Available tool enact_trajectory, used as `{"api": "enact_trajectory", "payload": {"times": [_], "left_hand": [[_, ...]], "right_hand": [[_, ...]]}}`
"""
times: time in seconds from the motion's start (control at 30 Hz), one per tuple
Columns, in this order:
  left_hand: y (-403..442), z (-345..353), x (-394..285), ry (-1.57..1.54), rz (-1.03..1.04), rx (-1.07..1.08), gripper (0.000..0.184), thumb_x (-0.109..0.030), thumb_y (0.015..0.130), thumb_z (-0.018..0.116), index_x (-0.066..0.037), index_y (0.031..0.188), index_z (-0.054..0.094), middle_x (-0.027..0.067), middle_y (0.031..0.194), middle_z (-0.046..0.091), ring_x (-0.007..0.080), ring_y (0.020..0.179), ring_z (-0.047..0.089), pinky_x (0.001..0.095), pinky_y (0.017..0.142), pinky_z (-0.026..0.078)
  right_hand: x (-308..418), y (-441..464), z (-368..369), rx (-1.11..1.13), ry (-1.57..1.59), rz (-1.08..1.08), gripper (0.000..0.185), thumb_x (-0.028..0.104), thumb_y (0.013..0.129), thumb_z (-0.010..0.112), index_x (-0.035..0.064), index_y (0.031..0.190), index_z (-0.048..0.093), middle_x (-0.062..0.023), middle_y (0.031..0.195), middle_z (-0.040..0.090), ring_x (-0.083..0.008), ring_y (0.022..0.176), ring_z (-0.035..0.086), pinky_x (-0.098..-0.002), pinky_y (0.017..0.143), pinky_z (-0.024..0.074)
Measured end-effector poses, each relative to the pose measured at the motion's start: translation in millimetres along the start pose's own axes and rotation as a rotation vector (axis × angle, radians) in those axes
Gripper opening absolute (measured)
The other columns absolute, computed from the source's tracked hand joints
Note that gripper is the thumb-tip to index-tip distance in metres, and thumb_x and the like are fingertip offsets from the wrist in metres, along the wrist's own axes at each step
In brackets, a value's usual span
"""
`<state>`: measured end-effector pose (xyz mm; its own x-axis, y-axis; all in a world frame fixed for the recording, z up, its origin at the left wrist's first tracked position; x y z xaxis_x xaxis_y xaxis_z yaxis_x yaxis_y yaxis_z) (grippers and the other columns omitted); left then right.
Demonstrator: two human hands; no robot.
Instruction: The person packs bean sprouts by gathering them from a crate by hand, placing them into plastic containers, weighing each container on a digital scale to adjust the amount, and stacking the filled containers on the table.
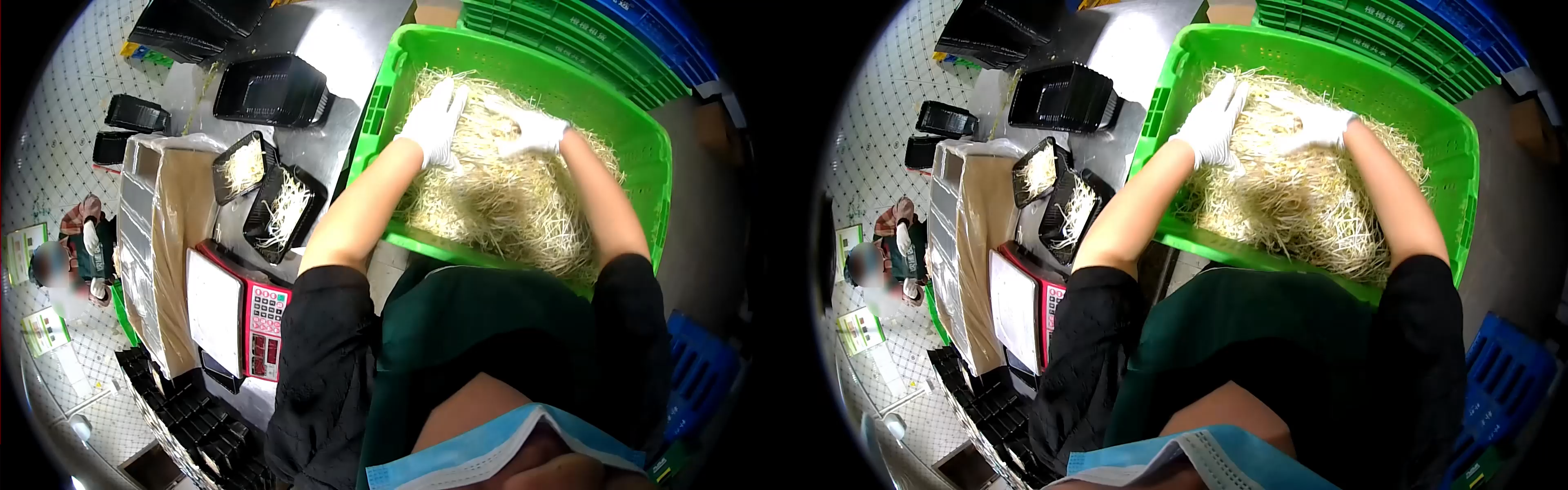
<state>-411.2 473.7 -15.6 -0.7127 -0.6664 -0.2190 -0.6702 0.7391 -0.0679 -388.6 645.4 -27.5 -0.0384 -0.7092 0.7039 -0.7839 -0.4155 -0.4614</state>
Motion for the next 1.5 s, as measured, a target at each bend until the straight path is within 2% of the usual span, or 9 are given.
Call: {"api": "enact_trajectory", "payload": {"times": [0.17, 0.23, 0.27, 0.37, 0.57, 1.0, 1.2, 1.37, 1.5], "left_hand": [[23.7, 41.3, 30.6, -0.19, -0.141, 0.309, 0.124, -0.035, 0.049, 0.09, -0.003, 0.146, 0.019, 0.028, 0.142, 0.035, 0.038, 0.129, 0.039, 0.0382, 0.107, 0.034], [36.5, 53.2, 51.8, -0.62, -0.167, 0.268, 0.103, -0.023, 0.056, 0.084, -0.001, 0.141, 0.031, 0.0231, 0.127, 0.051, 0.0298, 0.113, 0.053, 0.0356, 0.098, 0.043], [39.5, 42.7, 52.9, -0.792, -0.17, 0.228, 0.091, -0.015, 0.06, 0.08, 0.0, 0.138, 0.037, 0.0196, 0.119, 0.06, 0.0244, 0.103, 0.061, 0.0334, 0.091, 0.048], [40.8, -9.4, 42.8, -1.227, -0.149, -0.003, 0.079, -0.001, 0.063, 0.075, 0.003, 0.134, 0.04, 0.0129, 0.108, 0.064, 0.015, 0.095, 0.06, 0.0262, 0.082, 0.051], [28.7, 51.6, 38.7, -0.254, -0.263, 0.189, 0.12, -0.036, 0.048, 0.089, -0.007, 0.145, 0.025, 0.0254, 0.146, 0.029, 0.0419, 0.136, 0.024, 0.041, 0.112, 0.024], [0.9, -10.6, 14.4, -0.188, -0.219, 0.068, 0.042, -0.02, 0.077, 0.065, -0.009, 0.116, 0.053, 0.0177, 0.104, 0.062, 0.034, 0.099, 0.06, 0.0406, 0.084, 0.048], [-16.8, -25.0, -12.5, -0.082, -0.021, 0.037, 0.062, -0.016, 0.075, 0.067, -0.012, 0.132, 0.044, 0.0159, 0.1, 0.062, 0.0314, 0.09, 0.062, 0.0395, 0.081, 0.049], [7.4, -7.4, -14.1, 0.099, 0.075, -0.226, 0.069, -0.005, 0.069, 0.065, -0.008, 0.133, 0.038, 0.0153, 0.101, 0.061, 0.0315, 0.094, 0.059, 0.0428, 0.085, 0.046], [-16.8, -4.1, 12.7, 0.025, -0.251, 0.037, 0.061, -0.009, 0.076, 0.06, -0.002, 0.131, 0.035, 0.0197, 0.104, 0.061, 0.0341, 0.092, 0.062, 0.0437, 0.078, 0.049]], "right_hand": [[-27.2, 3.2, -0.1, -0.19, -0.356, -0.047, 0.095, 0.011, 0.065, 0.073, 0.0188, 0.147, 0.026, -0.0186, 0.147, 0.032, -0.0296, 0.13, 0.04, -0.0449, 0.103, 0.0411], [-46.7, 26.2, -9.5, 0.004, 0.202, 0.023, 0.089, 0.028, 0.068, 0.077, 0.0127, 0.143, 0.033, -0.0203, 0.134, 0.047, -0.0267, 0.099, 0.058, -0.0392, 0.083, 0.0531], [-10.8, 7.2, -34.7, -0.035, -0.137, 0.173, 0.075, 0.018, 0.068, 0.073, 0.0108, 0.136, 0.041, -0.0179, 0.118, 0.057, -0.0224, 0.083, 0.06, -0.0314, 0.069, 0.0548], [-11.7, 4.4, -68.2, -0.248, 0.056, -0.131, 0.073, 0.001, 0.067, 0.066, 0.0043, 0.135, 0.039, -0.0123, 0.105, 0.062, -0.0221, 0.083, 0.058, -0.0301, 0.079, 0.0537], [-49.1, 22.7, -1.1, -0.288, -0.424, -0.132, 0.099, 0.013, 0.063, 0.077, 0.0139, 0.147, 0.023, -0.0186, 0.149, 0.025, -0.0272, 0.131, 0.036, -0.0345, 0.106, 0.0403], [-63.3, -28.2, -56.4, -0.258, -0.579, 0.188, 0.054, 0.023, 0.076, 0.064, 0.0211, 0.128, 0.053, -0.0135, 0.098, 0.068, -0.0281, 0.082, 0.064, -0.0349, 0.075, 0.0537], [-54.3, -49.7, -94.5, -0.57, 0.156, 0.087, 0.06, 0.008, 0.072, 0.067, 0.0098, 0.129, 0.051, -0.0052, 0.1, 0.066, -0.013, 0.08, 0.06, -0.0241, 0.071, 0.0514], [-42.1, 38.5, -38.2, 0.026, 0.102, 0.117, 0.097, 0.036, 0.064, 0.081, 0.0088, 0.144, 0.033, -0.0203, 0.139, 0.044, -0.0256, 0.122, 0.048, -0.0371, 0.102, 0.0394], [-37.4, 57.2, -37.0, -0.084, 0.175, 0.33, 0.111, 0.059, 0.064, 0.073, 0.0062, 0.147, 0.021, -0.023, 0.15, 0.022, -0.0289, 0.138, 0.026, -0.035, 0.114, 0.0237]]}}
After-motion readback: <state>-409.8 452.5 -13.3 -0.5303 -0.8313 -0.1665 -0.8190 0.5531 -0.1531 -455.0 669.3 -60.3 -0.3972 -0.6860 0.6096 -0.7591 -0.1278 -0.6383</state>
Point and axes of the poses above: each hand's wrist, its own y-axis towards the middle knuckle, its own z-axis out of the palm, x = y × z, the point moved 5 cm from there along y, towards the middle knuckle
